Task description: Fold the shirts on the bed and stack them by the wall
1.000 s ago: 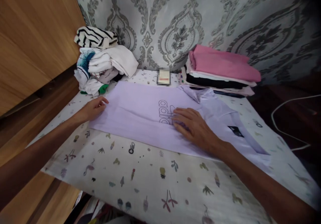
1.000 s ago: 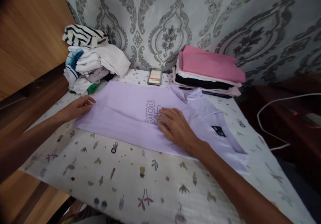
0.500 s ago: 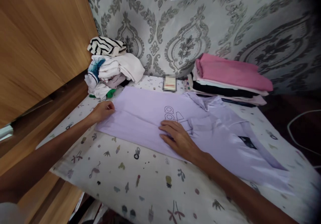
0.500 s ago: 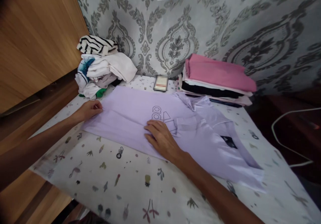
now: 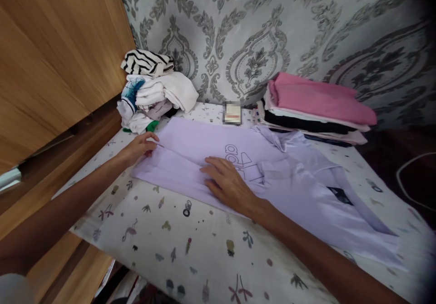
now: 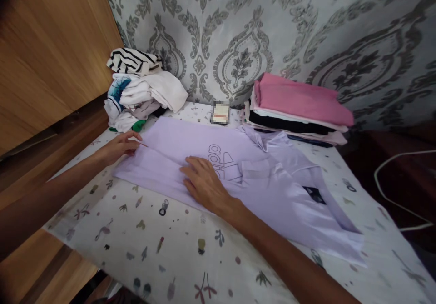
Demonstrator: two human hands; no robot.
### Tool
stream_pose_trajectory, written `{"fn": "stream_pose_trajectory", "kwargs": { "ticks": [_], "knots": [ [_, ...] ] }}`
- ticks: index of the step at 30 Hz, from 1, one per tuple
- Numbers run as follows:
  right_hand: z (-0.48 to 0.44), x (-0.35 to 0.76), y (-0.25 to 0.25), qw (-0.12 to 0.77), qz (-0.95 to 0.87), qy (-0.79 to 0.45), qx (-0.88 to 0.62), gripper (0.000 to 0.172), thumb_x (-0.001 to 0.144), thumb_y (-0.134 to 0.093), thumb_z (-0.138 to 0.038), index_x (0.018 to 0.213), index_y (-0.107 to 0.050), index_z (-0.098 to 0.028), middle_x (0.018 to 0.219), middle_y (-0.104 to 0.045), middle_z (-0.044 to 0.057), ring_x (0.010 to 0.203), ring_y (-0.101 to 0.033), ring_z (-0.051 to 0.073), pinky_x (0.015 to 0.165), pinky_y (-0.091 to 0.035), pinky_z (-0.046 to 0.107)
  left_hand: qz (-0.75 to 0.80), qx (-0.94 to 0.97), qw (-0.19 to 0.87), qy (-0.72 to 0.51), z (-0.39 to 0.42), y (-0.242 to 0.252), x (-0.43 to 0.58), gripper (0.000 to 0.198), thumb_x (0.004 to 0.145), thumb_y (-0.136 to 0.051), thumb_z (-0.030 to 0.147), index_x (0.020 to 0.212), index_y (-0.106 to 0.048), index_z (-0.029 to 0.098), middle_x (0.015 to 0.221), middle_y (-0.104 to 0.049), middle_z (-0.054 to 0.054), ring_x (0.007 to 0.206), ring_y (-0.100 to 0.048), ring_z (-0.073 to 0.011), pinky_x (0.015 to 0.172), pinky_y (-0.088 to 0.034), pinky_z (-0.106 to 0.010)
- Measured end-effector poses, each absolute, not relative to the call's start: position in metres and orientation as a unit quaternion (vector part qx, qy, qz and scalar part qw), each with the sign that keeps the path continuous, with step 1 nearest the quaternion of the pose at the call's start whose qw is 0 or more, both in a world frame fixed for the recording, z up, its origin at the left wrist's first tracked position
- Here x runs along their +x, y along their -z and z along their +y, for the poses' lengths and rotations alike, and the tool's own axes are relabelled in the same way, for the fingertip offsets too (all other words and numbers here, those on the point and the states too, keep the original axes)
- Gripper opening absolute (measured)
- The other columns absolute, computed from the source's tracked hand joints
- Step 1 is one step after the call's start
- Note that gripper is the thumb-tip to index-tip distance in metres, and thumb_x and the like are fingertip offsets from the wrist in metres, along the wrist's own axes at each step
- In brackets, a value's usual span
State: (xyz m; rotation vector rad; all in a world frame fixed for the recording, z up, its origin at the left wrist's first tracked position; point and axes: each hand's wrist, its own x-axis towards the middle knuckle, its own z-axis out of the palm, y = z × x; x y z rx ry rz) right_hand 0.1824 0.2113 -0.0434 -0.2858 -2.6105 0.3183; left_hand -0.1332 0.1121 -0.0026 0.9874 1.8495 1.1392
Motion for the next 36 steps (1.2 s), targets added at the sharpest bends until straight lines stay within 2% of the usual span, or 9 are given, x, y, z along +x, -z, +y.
{"fn": "stream_pose_trajectory", "kwargs": {
  "ticks": [4, 9, 12, 15, 19, 25, 30, 36],
  "knots": [
    [0.197, 0.161, 0.043, 0.253, -0.963, -0.086, -0.036, 0.024, 0.098, -0.049, -0.02, 0.114, -0.066, -0.018, 0.132, -0.063, 0.017, 0.129, -0.054, 0.03, 0.105, -0.048, 0.055, 0.715, 0.352, 0.398, -0.454, 0.119, 0.0, -0.13, 0.037, 0.062, -0.075, 0.031, 0.093, -0.058, 0.022, 0.096, -0.076, -0.006, 0.06, -0.053, -0.0106, 0.053, -0.037, -0.023],
    [0.182, 0.152, 0.044, 0.268, -0.962, -0.041, 0.021, 0.024, 0.1, -0.045, -0.015, 0.104, -0.069, -0.016, 0.126, -0.068, 0.015, 0.126, -0.057, 0.026, 0.108, -0.046, 0.052, 0.696, 0.431, 0.386, -0.425, 0.116, -0.001, -0.132, 0.044, 0.058, -0.074, 0.03, 0.098, -0.058, 0.02, 0.097, -0.074, -0.006, 0.064, -0.056, -0.0108, 0.058, -0.041, -0.024],
    [0.18, 0.152, 0.045, 0.262, -0.964, -0.038, 0.037, 0.027, 0.101, -0.043, -0.013, 0.101, -0.07, -0.017, 0.122, -0.07, 0.013, 0.124, -0.058, 0.024, 0.107, -0.047, 0.051, 0.708, 0.54, 0.288, -0.352, 0.1, -0.005, -0.128, 0.041, 0.066, -0.069, 0.034, 0.103, -0.06, 0.02, 0.089, -0.069, -0.002, 0.068, -0.057, -0.0132, 0.062, -0.043, -0.026],
    [0.181, 0.153, 0.047, 0.258, -0.964, -0.052, 0.035, 0.026, 0.101, -0.044, -0.013, 0.102, -0.07, -0.016, 0.119, -0.071, 0.013, 0.122, -0.06, 0.023, 0.107, -0.047, 0.048, 0.727, 0.626, 0.164, -0.231, 0.079, -0.01, -0.119, 0.022, 0.079, -0.057, 0.034, 0.096, -0.065, 0.021, 0.086, -0.067, -0.001, 0.07, -0.055, -0.0146, 0.066, -0.041, -0.028],
    [0.182, 0.152, 0.05, 0.255, -0.965, -0.059, 0.03, 0.026, 0.101, -0.044, -0.013, 0.105, -0.069, -0.016, 0.119, -0.071, 0.013, 0.119, -0.061, 0.023, 0.106, -0.048, 0.049, 0.716, 0.67, 0.107, -0.163, 0.065, -0.011, -0.112, 0.02, 0.086, -0.047, 0.03, 0.088, -0.065, 0.02, 0.086, -0.066, -0.003, 0.076, -0.057, -0.0168, 0.069, -0.041, -0.029],
    [0.183, 0.154, 0.053, 0.252, -0.964, -0.078, 0.031, 0.026, 0.101, -0.044, -0.014, 0.109, -0.068, -0.016, 0.122, -0.069, 0.015, 0.122, -0.06, 0.024, 0.106, -0.047, 0.05, 0.753, 0.625, 0.098, -0.18, 0.095, -0.002, -0.134, 0.023, 0.083, -0.051, 0.032, 0.095, -0.066, 0.019, 0.082, -0.066, -0.001, 0.069, -0.054, -0.0153, 0.066, -0.038, -0.028],
    [0.183, 0.154, 0.051, 0.246, -0.963, -0.106, 0.025, 0.025, 0.101, -0.044, -0.015, 0.111, -0.067, -0.016, 0.121, -0.069, 0.015, 0.124, -0.057, 0.024, 0.107, -0.045, 0.05, 0.735, 0.633, 0.188, -0.153, 0.127, 0.005, -0.155, 0.035, 0.074, -0.057, 0.035, 0.103, -0.066, 0.018, 0.075, -0.06, 0.001, 0.066, -0.052, -0.0148, 0.064, -0.038, -0.027],
    [0.18, 0.154, 0.047, 0.235, -0.966, -0.103, 0.01, 0.028, 0.102, -0.039, -0.015, 0.112, -0.065, -0.018, 0.118, -0.07, 0.012, 0.122, -0.058, 0.023, 0.105, -0.047, 0.05, 0.74, 0.618, 0.202, -0.171, 0.131, 0.005, -0.154, 0.025, 0.067, -0.063, 0.04, 0.08, -0.058, 0.019, 0.073, -0.054, 0.001, 0.067, -0.049, -0.0154, 0.062, -0.036, -0.027]
  ]
}}
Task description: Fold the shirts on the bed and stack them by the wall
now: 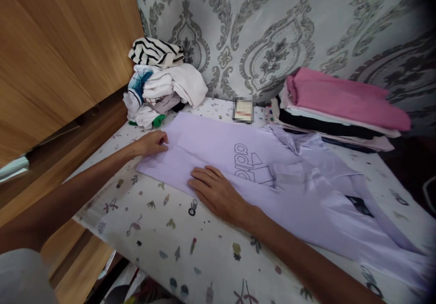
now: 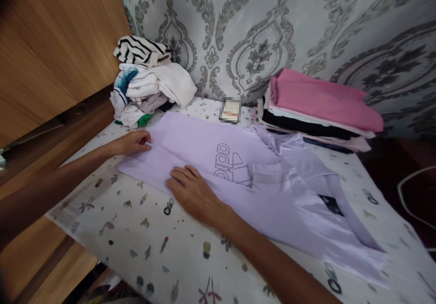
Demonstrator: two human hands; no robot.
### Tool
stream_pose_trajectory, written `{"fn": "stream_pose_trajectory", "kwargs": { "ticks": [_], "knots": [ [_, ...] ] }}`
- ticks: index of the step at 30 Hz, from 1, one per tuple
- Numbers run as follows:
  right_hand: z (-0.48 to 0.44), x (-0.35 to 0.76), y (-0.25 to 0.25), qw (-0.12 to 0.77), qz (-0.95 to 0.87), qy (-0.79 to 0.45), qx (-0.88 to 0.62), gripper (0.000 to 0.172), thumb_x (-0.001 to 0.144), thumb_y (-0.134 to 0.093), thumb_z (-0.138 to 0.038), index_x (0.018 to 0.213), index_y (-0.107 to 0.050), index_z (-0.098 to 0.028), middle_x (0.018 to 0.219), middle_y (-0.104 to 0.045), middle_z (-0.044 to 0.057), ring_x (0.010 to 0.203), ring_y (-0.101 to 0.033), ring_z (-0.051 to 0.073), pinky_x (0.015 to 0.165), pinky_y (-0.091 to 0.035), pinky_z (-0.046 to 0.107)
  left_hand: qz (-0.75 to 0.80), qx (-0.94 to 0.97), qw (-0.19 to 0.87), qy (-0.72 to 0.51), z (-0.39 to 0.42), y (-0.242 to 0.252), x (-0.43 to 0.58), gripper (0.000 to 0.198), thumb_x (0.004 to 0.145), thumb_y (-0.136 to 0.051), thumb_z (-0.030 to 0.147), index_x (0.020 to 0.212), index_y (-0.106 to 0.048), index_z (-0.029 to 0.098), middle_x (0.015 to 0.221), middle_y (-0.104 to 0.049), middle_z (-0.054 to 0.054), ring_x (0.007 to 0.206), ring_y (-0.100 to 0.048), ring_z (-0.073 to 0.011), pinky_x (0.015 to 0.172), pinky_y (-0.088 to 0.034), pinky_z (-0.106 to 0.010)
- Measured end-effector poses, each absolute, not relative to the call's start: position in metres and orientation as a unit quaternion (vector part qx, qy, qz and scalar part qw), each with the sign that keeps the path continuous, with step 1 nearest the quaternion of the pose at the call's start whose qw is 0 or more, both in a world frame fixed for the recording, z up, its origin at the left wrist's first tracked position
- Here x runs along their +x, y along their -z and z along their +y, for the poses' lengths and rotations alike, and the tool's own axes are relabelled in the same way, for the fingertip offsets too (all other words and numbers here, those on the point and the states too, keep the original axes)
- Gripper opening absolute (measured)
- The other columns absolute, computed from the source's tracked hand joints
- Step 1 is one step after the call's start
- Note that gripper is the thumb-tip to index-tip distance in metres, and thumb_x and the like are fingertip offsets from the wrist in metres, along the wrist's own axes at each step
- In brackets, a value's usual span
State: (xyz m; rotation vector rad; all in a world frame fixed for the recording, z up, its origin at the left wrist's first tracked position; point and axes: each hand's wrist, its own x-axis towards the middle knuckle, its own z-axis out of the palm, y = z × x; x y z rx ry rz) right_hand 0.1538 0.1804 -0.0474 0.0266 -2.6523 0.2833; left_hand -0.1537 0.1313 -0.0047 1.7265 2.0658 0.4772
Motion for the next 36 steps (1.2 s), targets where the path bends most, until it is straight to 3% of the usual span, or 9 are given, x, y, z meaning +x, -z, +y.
{"fn": "stream_pose_trajectory", "kwargs": {
  "ticks": [6, 13, 19, 24, 28, 30, 33, 36],
  "knots": [
    [0.181, 0.144, 0.037, 0.188, -0.976, -0.109, 0.003, 0.025, 0.101, -0.043, -0.018, 0.114, -0.065, -0.017, 0.119, -0.069, 0.013, 0.119, -0.059, 0.024, 0.108, -0.043, 0.05, 0.748, 0.494, 0.353, -0.268, 0.12, -0.007, -0.147, 0.037, 0.071, -0.065, 0.051, 0.091, -0.052, 0.022, 0.061, -0.046, 0.006, 0.054, -0.043, -0.0128, 0.052, -0.032, -0.025],
    [0.178, 0.079, 0.019, 0.11, -0.988, -0.106, -0.021, 0.03, 0.102, -0.045, -0.018, 0.124, -0.063, -0.01, 0.135, -0.062, 0.017, 0.131, -0.052, 0.027, 0.113, -0.037, 0.049, 0.786, 0.422, 0.387, -0.233, 0.091, -0.022, -0.138, 0.049, 0.069, -0.07, 0.056, 0.103, -0.06, 0.021, 0.059, -0.04, 0.007, 0.053, -0.039, -0.0122, 0.048, -0.028, -0.024],
    [0.175, 0.057, 0.033, 0.089, -0.99, -0.103, -0.033, 0.04, 0.104, -0.041, -0.029, 0.139, -0.053, -0.013, 0.151, -0.051, 0.014, 0.142, -0.043, 0.027, 0.118, -0.032, 0.049, 0.75, 0.388, 0.48, -0.236, 0.061, -0.023, -0.137, 0.064, 0.061, -0.078, 0.052, 0.113, -0.054, 0.022, 0.059, -0.041, 0.009, 0.05, -0.034, -0.0103, 0.046, -0.022, -0.024],
    [0.177, 0.059, 0.048, 0.104, -0.989, -0.105, -0.028, 0.05, 0.104, -0.042, -0.041, 0.146, -0.046, -0.015, 0.157, -0.043, 0.016, 0.149, -0.033, 0.027, 0.121, -0.028, 0.051, 0.735, 0.397, 0.497, -0.236, 0.049, -0.013, -0.145, 0.058, 0.065, -0.075, 0.047, 0.113, -0.049, 0.025, 0.063, -0.044, 0.008, 0.048, -0.032, -0.009, 0.045, -0.021, -0.024],
    [0.178, 0.056, 0.049, 0.123, -0.987, -0.097, -0.025, 0.05, 0.103, -0.045, -0.044, 0.144, -0.048, -0.017, 0.155, -0.045, 0.016, 0.147, -0.036, 0.027, 0.12, -0.031, 0.051, 0.766, 0.414, 0.447, -0.208, 0.043, -0.005, -0.151, 0.055, 0.067, -0.066, 0.052, 0.112, -0.047, 0.025, 0.065, -0.049, 0.006, 0.047, -0.037, -0.0111, 0.044, -0.021, -0.026],
    [0.176, 0.056, 0.046, 0.127, -0.987, -0.095, -0.026, 0.048, 0.102, -0.046, -0.043, 0.142, -0.05, -0.018, 0.154, -0.047, 0.015, 0.146, -0.039, 0.027, 0.119, -0.033, 0.051, 0.794, 0.442, 0.387, -0.157, 0.041, -0.007, -0.15, 0.055, 0.068, -0.064, 0.051, 0.114, -0.048, 0.024, 0.067, -0.054, 0.004, 0.051, -0.047, -0.0149, 0.046, -0.028, -0.027],
    [0.169, 0.067, 0.036, 0.136, -0.986, -0.09, -0.026, 0.039, 0.103, -0.047, -0.034, 0.137, -0.055, -0.017, 0.147, -0.055, 0.013, 0.142, -0.043, 0.025, 0.119, -0.033, 0.049, 0.831, 0.517, 0.192, -0.076, 0.045, -0.016, -0.136, 0.054, 0.074, -0.061, 0.05, 0.12, -0.05, 0.024, 0.085, -0.066, -0.005, 0.075, -0.063, -0.025, 0.061, -0.045, -0.032],
    [0.163, 0.092, 0.027, 0.149, -0.985, -0.077, -0.032, 0.032, 0.102, -0.043, -0.019, 0.128, -0.061, -0.015, 0.141, -0.06, 0.014, 0.137, -0.05, 0.022, 0.119, -0.034, 0.046, 0.781, 0.615, 0.055, -0.095, 0.064, -0.017, -0.103, 0.05, 0.089, -0.047, 0.053, 0.128, -0.051, 0.023, 0.115, -0.068, -0.012, 0.105, -0.063, -0.0311, 0.085, -0.051, -0.042]
  ]
}}
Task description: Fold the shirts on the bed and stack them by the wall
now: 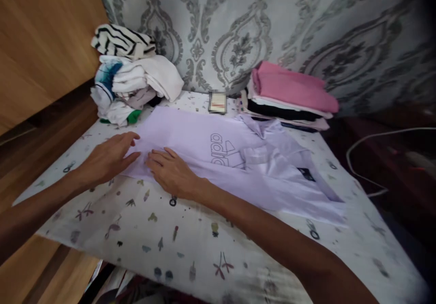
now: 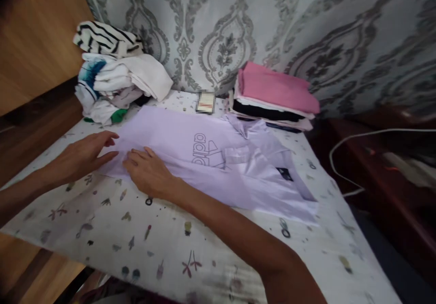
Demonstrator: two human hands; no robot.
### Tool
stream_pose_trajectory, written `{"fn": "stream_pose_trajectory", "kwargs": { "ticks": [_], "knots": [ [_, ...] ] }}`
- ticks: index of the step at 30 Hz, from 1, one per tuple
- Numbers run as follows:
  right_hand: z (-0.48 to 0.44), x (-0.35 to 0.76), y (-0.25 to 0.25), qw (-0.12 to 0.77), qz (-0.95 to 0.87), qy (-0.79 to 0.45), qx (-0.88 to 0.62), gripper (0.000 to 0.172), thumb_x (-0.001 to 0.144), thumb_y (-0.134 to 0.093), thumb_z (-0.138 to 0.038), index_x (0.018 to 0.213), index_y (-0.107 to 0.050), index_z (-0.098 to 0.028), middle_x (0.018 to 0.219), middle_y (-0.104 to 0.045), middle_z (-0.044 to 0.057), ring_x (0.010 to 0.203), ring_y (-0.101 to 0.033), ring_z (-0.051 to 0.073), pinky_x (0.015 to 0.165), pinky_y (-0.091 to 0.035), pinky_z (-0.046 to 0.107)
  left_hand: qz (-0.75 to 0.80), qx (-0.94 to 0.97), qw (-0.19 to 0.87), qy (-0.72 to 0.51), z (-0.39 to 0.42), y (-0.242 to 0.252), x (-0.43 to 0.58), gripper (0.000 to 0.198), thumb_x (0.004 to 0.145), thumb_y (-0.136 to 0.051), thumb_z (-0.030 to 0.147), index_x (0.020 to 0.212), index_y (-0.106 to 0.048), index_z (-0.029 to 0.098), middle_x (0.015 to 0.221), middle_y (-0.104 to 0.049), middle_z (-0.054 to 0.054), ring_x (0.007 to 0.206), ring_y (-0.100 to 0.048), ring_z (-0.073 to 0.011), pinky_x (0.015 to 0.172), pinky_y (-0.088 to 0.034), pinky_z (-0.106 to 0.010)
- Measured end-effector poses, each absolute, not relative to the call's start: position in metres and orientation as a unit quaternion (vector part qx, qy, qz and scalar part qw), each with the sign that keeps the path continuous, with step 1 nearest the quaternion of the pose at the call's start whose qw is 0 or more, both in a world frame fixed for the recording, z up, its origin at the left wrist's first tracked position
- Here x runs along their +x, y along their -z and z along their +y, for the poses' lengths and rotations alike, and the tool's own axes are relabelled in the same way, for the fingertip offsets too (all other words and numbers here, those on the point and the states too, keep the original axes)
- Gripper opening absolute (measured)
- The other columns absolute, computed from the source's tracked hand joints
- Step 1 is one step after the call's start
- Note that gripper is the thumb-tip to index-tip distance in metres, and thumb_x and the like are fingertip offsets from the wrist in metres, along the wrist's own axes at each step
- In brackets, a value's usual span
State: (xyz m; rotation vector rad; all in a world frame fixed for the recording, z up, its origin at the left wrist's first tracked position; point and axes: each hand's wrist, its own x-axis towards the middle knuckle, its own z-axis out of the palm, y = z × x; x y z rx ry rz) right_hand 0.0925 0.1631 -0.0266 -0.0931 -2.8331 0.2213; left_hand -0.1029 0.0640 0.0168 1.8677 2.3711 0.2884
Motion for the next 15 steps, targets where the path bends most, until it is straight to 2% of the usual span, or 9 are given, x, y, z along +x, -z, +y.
{"fn": "stream_pose_trajectory", "kwargs": {
  "ticks": [3, 6, 9, 15],
  "knots": [
    [0.168, 0.13, 0.027, 0.137, -0.986, -0.081, -0.046, 0.032, 0.102, -0.04, -0.018, 0.123, -0.064, -0.015, 0.135, -0.064, 0.013, 0.132, -0.053, 0.021, 0.118, -0.035, 0.045, 0.678, 0.717, 0.08, -0.143, 0.089, 0.002, -0.064, 0.054, 0.1, -0.026, 0.05, 0.139, -0.046, 0.02, 0.143, -0.056, -0.013, 0.13, -0.053, -0.0267, 0.108, -0.043, -0.042],
    [0.184, 0.174, 0.038, 0.106, -0.987, -0.098, -0.064, 0.041, 0.104, -0.043, -0.034, 0.139, -0.053, -0.015, 0.148, -0.054, 0.013, 0.143, -0.042, 0.021, 0.12, -0.031, 0.047, 0.633, 0.764, 0.072, -0.099, 0.102, 0.03, -0.048, 0.065, 0.102, -0.017, 0.052, 0.152, -0.036, 0.016, 0.162, -0.036, -0.013, 0.149, -0.032, -0.025, 0.121, -0.026, -0.044],
    [0.2, 0.215, 0.051, 0.09, -0.985, -0.106, -0.103, 0.056, 0.104, -0.04, -0.047, 0.152, -0.039, -0.018, 0.16, -0.039, 0.012, 0.151, -0.028, 0.022, 0.124, -0.024, 0.049, 0.653, 0.756, 0.026, -0.026, 0.098, 0.046, -0.063, 0.073, 0.101, -0.017, 0.057, 0.157, -0.027, 0.013, 0.166, -0.025, -0.013, 0.154, -0.02, -0.0271, 0.124, -0.016, -0.048],
    [0.215, 0.286, 0.057, 0.113, -0.972, -0.09, -0.184, 0.063, 0.103, -0.038, -0.054, 0.156, -0.032, -0.022, 0.164, -0.032, 0.012, 0.154, -0.019, 0.024, 0.125, -0.016, 0.054, 0.721, 0.693, 0.007, 0.028, 0.075, 0.044, -0.109, 0.077, 0.099, -0.019, 0.059, 0.161, -0.018, 0.014, 0.168, -0.017, -0.011, 0.155, -0.015, -0.029, 0.123, -0.018, -0.049]
  ]
}}
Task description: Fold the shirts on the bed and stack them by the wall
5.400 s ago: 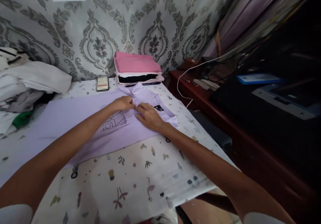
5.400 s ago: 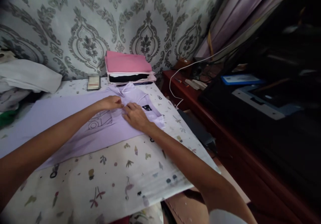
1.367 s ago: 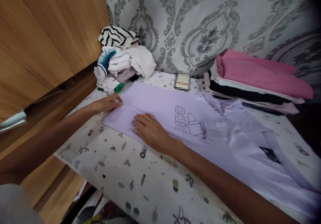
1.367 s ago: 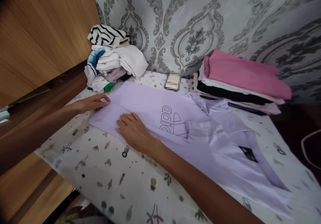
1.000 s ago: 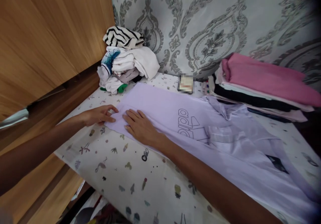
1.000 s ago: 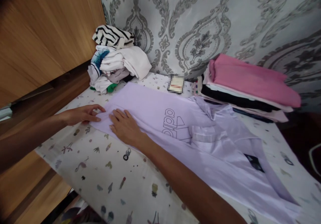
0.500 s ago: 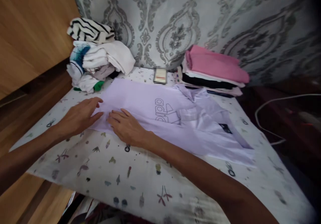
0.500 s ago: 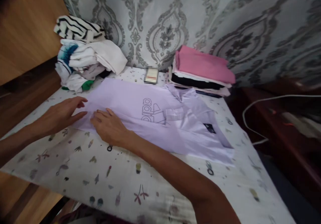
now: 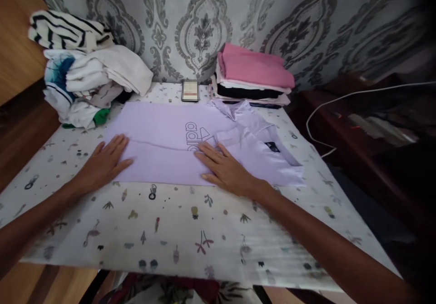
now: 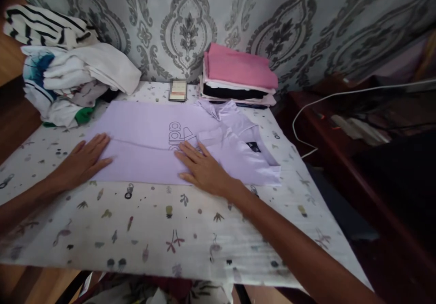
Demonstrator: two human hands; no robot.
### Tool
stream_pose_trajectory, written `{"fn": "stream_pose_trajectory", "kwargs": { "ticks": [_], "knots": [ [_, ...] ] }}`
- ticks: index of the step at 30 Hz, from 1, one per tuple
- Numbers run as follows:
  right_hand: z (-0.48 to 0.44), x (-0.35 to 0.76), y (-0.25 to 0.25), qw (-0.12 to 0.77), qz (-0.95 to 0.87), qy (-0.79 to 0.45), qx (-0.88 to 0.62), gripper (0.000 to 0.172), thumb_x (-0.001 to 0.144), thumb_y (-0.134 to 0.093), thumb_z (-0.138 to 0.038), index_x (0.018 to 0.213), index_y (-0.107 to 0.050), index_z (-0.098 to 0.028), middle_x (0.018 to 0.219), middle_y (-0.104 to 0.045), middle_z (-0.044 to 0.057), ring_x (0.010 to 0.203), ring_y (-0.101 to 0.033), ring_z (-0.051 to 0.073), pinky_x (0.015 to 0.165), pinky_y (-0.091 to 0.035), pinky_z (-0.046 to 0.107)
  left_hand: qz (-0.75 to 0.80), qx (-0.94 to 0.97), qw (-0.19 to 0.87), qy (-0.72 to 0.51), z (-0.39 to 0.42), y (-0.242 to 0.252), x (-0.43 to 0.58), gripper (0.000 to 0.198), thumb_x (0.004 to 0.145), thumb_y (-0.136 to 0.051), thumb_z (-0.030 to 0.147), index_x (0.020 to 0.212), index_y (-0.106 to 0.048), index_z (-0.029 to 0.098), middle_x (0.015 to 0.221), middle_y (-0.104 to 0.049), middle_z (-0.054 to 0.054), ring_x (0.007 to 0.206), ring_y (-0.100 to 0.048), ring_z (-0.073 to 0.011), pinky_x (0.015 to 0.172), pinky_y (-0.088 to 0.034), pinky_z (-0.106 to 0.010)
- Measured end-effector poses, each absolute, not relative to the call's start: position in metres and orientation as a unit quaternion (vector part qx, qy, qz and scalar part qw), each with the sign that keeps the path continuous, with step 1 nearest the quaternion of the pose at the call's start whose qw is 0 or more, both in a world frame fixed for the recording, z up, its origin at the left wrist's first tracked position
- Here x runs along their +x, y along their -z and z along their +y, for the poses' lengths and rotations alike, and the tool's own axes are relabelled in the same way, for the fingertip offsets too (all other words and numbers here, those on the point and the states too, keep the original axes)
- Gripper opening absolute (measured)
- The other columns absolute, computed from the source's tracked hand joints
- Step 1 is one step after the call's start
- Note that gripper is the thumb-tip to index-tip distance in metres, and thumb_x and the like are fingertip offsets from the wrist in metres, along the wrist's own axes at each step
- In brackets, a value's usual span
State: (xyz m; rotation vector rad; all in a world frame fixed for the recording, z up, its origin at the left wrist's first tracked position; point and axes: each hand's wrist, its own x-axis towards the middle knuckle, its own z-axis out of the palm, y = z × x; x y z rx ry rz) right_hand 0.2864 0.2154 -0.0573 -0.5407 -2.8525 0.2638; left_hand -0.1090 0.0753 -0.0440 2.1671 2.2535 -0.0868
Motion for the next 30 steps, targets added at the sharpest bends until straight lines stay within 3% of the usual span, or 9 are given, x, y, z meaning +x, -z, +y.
{"fn": "stream_pose_trajectory", "kwargs": {
  "ticks": [6, 12, 21, 26, 28, 30],
  "knots": [
    [0.218, 0.35, 0.049, 0.141, -0.941, -0.051, -0.304, 0.062, 0.104, -0.037, -0.045, 0.161, -0.022, -0.025, 0.167, -0.021, 0.012, 0.155, -0.012, 0.027, 0.123, -0.016, 0.059, 0.702, 0.712, -0.012, -0.003, 0.087, 0.042, -0.085, 0.082, 0.097, -0.023, 0.063, 0.162, -0.012, 0.015, 0.166, -0.022, -0.014, 0.154, -0.017, -0.0333, 0.122, -0.019, -0.056],
    [0.213, 0.389, 0.054, 0.102, -0.908, -0.01, -0.405, 0.059, 0.104, -0.036, -0.046, 0.157, -0.033, -0.02, 0.164, -0.029, 0.017, 0.153, -0.022, 0.028, 0.12, -0.026, 0.059, 0.55, 0.834, 0.008, -0.031, 0.116, 0.046, -0.01, 0.074, 0.1, -0.026, 0.062, 0.162, -0.015, 0.024, 0.166, -0.024, -0.007, 0.152, -0.026, -0.0259, 0.123, -0.022, -0.043],
    [0.205, 0.462, 0.062, 0.085, -0.886, -0.003, -0.455, 0.061, 0.103, -0.035, -0.049, 0.16, -0.024, -0.029, 0.163, -0.032, 0.01, 0.151, -0.027, 0.026, 0.119, -0.031, 0.057, 0.63, 0.77, -0.066, -0.075, 0.088, 0.081, -0.108, 0.072, 0.098, -0.032, 0.055, 0.161, -0.004, 0.035, 0.163, -0.031, -0.001, 0.147, -0.036, -0.0311, 0.118, -0.034, -0.053],
    [0.246, 0.451, 0.039, 0.173, -0.86, 0.01, -0.48, 0.052, 0.103, -0.036, -0.045, 0.151, -0.045, -0.027, 0.152, -0.05, 0.013, 0.144, -0.042, 0.031, 0.115, -0.036, 0.061, 0.678, 0.729, -0.01, -0.093, 0.128, 0.051, -0.118, 0.072, 0.095, -0.036, 0.061, 0.158, -0.03, 0.028, 0.162, -0.036, -0.004, 0.145, -0.04, -0.0348, 0.116, -0.039, -0.05],
    [0.282, 0.423, 0.025, 0.201, -0.87, 0.003, -0.45, 0.049, 0.101, -0.042, -0.039, 0.147, -0.05, -0.024, 0.147, -0.056, 0.014, 0.136, -0.052, 0.03, 0.111, -0.044, 0.054, 0.702, 0.705, 0.019, -0.1, 0.168, 0.032, -0.11, 0.072, 0.096, -0.029, 0.062, 0.152, -0.041, 0.019, 0.158, -0.042, -0.01, 0.141, -0.045, -0.0339, 0.116, -0.038, -0.048],
    [0.322, 0.387, 0.014, 0.171, -0.897, -0.005, -0.409, 0.05, 0.097, -0.048, -0.026, 0.147, -0.049, -0.019, 0.149, -0.053, 0.016, 0.132, -0.055, 0.027, 0.107, -0.048, 0.047, 0.699, 0.709, 0.037, -0.084, 0.214, 0.018, -0.101, 0.073, 0.094, -0.026, 0.06, 0.144, -0.049, 0.012, 0.15, -0.052, -0.016, 0.137, -0.05, -0.0324, 0.115, -0.038, -0.045]
  ]
}}
